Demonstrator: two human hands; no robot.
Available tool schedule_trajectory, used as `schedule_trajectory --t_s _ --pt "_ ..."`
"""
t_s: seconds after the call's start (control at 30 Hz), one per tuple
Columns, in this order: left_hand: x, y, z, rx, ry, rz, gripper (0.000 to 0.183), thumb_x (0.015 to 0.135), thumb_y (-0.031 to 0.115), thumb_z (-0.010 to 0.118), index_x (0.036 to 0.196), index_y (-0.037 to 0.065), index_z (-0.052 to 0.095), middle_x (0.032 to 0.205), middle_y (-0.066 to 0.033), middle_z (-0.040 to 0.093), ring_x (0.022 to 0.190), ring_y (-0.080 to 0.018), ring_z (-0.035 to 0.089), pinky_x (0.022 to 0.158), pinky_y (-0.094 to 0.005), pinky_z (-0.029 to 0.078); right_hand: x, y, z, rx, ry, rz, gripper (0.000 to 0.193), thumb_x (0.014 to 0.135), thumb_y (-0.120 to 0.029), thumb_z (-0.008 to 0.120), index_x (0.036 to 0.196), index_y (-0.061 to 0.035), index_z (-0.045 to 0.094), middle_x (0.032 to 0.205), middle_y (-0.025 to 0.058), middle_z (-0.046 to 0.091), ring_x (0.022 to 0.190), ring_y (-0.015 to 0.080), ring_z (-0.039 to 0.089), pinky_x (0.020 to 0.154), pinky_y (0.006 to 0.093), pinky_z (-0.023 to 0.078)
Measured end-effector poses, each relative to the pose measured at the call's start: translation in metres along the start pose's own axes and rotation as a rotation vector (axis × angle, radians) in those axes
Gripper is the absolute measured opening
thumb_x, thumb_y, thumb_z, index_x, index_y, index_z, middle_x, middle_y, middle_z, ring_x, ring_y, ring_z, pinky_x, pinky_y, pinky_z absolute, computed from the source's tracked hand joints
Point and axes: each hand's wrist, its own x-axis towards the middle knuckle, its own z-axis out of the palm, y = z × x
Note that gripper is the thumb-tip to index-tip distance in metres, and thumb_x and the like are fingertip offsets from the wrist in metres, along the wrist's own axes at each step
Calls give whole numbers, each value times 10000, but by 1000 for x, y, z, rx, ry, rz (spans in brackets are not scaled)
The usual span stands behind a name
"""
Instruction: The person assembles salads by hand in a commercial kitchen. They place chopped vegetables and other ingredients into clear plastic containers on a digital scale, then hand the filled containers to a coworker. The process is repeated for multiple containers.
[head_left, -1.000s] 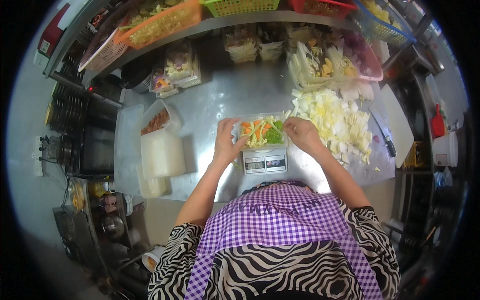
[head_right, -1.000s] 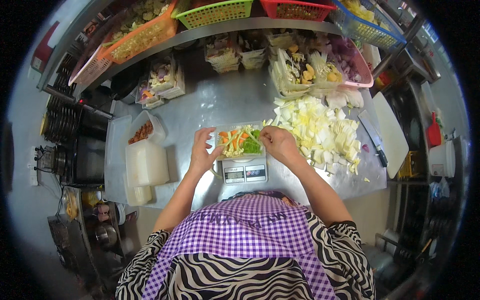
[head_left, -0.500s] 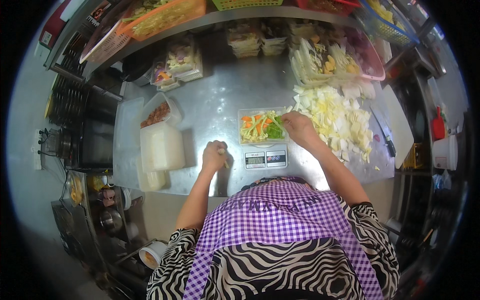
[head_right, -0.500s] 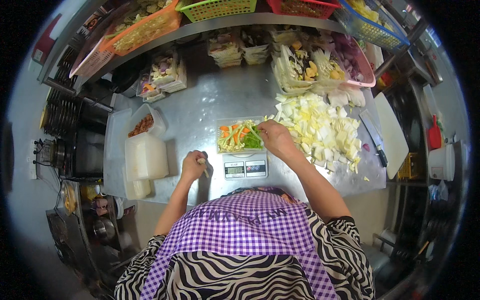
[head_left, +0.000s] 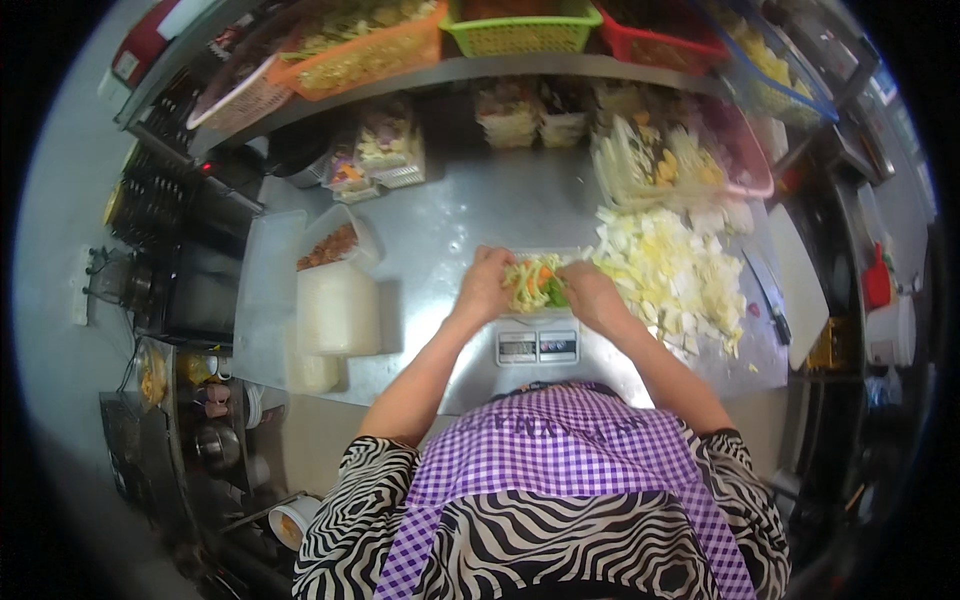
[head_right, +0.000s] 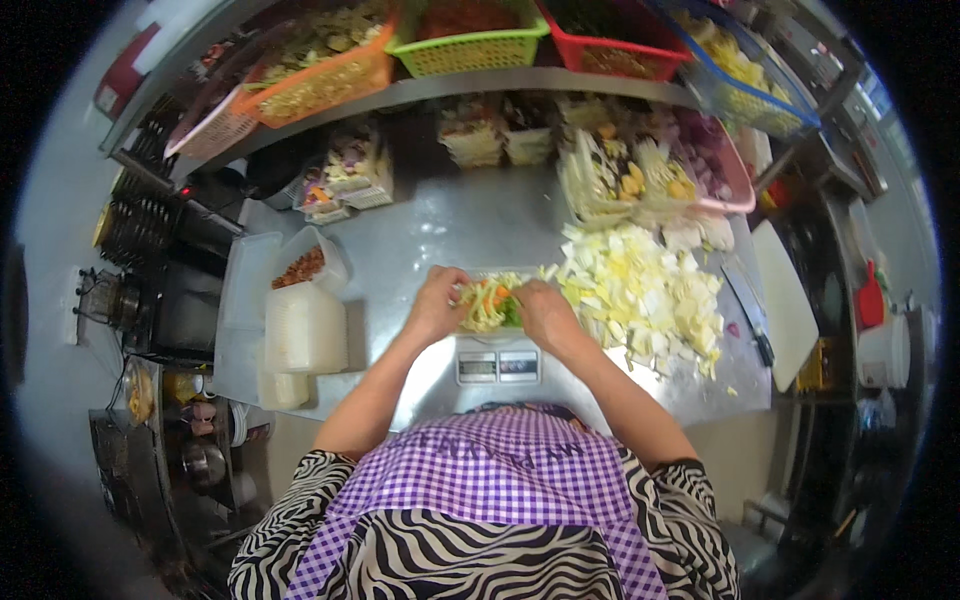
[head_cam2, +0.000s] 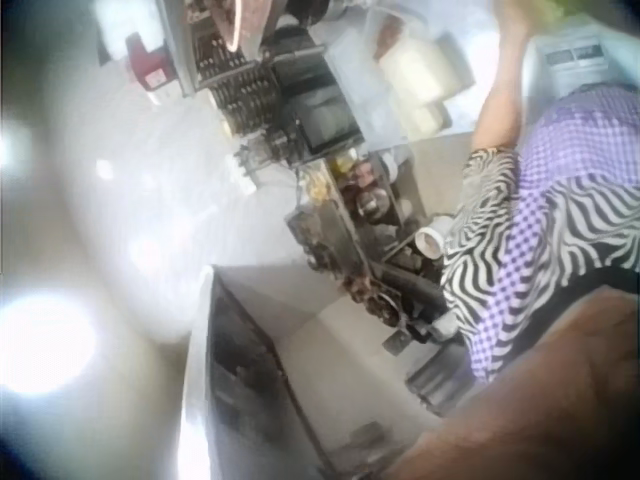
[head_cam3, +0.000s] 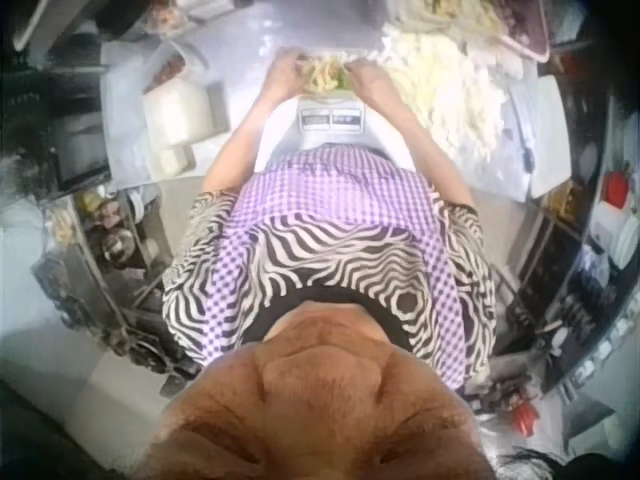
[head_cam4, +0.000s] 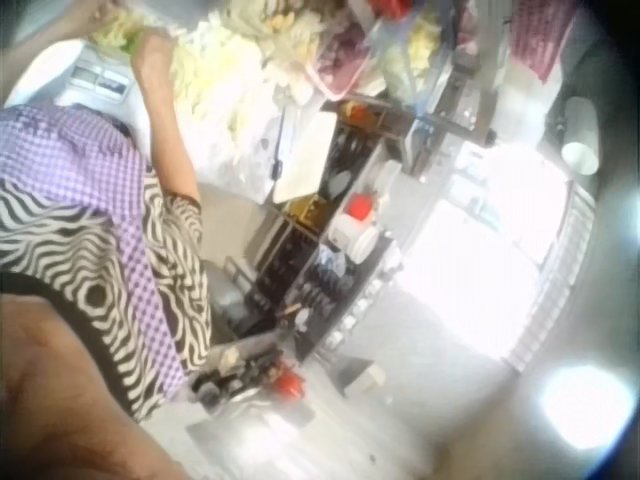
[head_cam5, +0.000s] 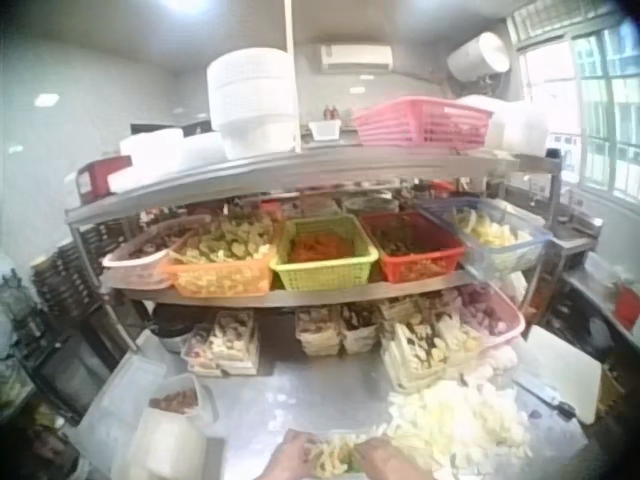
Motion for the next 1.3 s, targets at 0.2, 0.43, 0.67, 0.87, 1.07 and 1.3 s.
schedule_trajectory --t_s 0.2,0.43,0.67,0.87,1.07,1.3 --pt "5 -16 26 59 31 98 298 750 34 657 1037 81 594 1075 -156 525 908 -398 580 804 -439 503 -1 5 31 -109 47 -129 259 744 6 564 990 -8 642 899 219 599 880 403 568 797 463 466" --pt "75 19 -174 -59 538 161 239 750 93 660 986 63 641 1023 -130 632 995 -298 607 868 -387 486 -5 -16 -38 126 104 2 238 821 -63 623 1053 -22 661 1006 181 644 922 343 615 753 398 516" --pt "201 -17 -424 465 885 24 282 795 204 612 1041 79 672 990 -186 662 952 -341 632 852 -426 485 -40 27 -66 241 237 238 192 839 -57 658 1027 -33 686 940 143 670 790 215 651 630 288 534" --pt "250 8 -447 826 -52 -361 593 845 470 567 1326 124 551 1386 -132 509 1298 -270 464 1047 -349 385 -69 50 -43 259 151 420 157 841 -72 679 991 -30 699 883 128 688 721 189 662 639 297 544" --pt "273 -44 -471 992 109 -218 610 894 484 512 1392 134 479 1451 -120 442 1344 -258 408 1068 -339 361 -66 45 -39 142 130 327 141 837 -81 670 967 -33 697 881 128 700 718 219 671 631 307 544" --pt "287 -60 -470 806 549 -263 584 906 487 501 1386 156 473 1392 -170 489 1273 -334 470 1035 -373 405 -64 38 -48 183 162 392 145 846 -77 663 984 -38 684 840 129 679 675 214 648 593 301 518"
